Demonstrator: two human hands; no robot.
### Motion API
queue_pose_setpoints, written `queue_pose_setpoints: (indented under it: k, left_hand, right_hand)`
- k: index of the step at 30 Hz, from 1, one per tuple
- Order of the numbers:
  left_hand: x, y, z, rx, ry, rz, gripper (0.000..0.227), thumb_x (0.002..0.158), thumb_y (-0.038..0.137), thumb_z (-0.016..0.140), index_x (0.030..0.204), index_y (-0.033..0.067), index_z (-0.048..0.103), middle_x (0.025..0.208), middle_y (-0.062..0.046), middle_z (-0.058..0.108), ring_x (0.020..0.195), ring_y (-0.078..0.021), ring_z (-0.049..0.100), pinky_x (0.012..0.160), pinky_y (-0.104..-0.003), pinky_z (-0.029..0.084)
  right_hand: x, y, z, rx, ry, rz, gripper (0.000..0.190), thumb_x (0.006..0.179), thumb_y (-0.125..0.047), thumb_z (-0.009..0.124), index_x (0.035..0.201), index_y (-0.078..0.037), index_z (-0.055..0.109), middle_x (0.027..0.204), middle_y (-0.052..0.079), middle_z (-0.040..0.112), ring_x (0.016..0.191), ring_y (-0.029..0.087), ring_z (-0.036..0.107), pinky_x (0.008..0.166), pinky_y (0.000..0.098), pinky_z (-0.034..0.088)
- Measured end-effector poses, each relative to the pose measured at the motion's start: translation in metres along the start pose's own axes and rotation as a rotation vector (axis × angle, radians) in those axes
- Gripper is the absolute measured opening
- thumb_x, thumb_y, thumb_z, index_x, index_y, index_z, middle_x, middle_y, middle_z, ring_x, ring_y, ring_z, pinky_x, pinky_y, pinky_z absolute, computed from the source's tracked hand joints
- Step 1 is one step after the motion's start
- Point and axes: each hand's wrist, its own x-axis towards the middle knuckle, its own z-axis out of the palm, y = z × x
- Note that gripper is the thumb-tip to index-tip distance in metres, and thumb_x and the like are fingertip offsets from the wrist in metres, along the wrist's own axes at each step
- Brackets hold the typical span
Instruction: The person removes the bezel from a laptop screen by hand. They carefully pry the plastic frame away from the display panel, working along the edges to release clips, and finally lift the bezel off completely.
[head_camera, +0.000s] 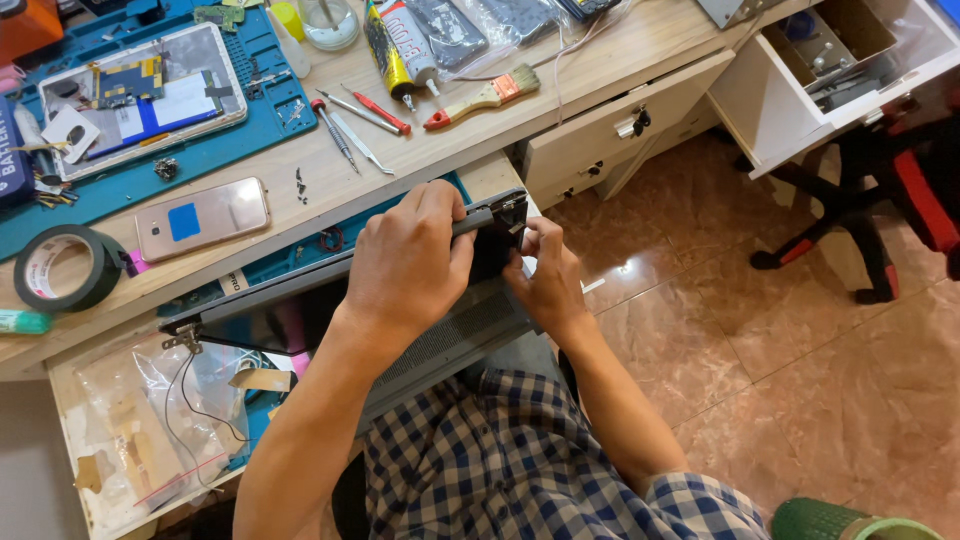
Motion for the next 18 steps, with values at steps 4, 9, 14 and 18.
queue_pose_setpoints:
  k: [4, 9, 14, 18]
  left_hand:
    - [-0.002, -0.004, 0.003, -0.017, 0.018, 0.004, 0.015, 0.082, 0.017, 0.064, 0.090, 0.0121, 0.052, 0.071, -0.010, 0.055, 0.056, -0.0230, 0.061, 0.059, -0.032, 0.055]
    - [-0.010, -0.010, -0.027, -0.180, 0.387, 0.117, 0.019, 0.068, 0.004, 0.072, 0.081, 0.0053, 0.057, 0.074, -0.012, 0.060, 0.070, -0.0340, 0.064, 0.062, -0.038, 0.053]
    - [-0.047, -0.011, -0.078, -0.384, 0.658, -0.005, 0.020, 0.078, 0.005, 0.071, 0.086, 0.0000, 0.053, 0.083, -0.011, 0.059, 0.078, -0.0213, 0.060, 0.071, -0.030, 0.050]
    - [-0.061, -0.062, -0.052, -0.912, 0.918, -0.074, 0.029, 0.075, -0.007, 0.073, 0.087, -0.0030, 0.047, 0.077, -0.012, 0.053, 0.071, -0.0153, 0.059, 0.069, -0.027, 0.050]
  right_hand:
    - [0.006, -0.011, -0.004, 0.024, 0.013, -0.007, 0.046, 0.071, 0.000, 0.064, 0.113, -0.003, 0.045, 0.070, 0.007, 0.058, 0.064, 0.027, 0.064, 0.060, 0.0360, 0.056]
    - [0.021, -0.016, -0.007, 0.187, 0.125, -0.113, 0.033, 0.076, 0.001, 0.064, 0.108, 0.002, 0.053, 0.079, 0.009, 0.058, 0.067, 0.025, 0.065, 0.061, 0.0305, 0.056]
    - [0.065, -0.073, -0.040, 0.471, 0.050, -0.194, 0.029, 0.088, -0.009, 0.059, 0.112, -0.001, 0.043, 0.099, 0.014, 0.051, 0.084, 0.022, 0.057, 0.072, 0.0284, 0.055]
    - [0.094, -0.084, -0.044, 0.859, 0.000, -0.222, 0.049, 0.083, 0.010, 0.056, 0.126, 0.004, 0.035, 0.092, 0.010, 0.052, 0.078, 0.016, 0.061, 0.072, 0.0291, 0.054]
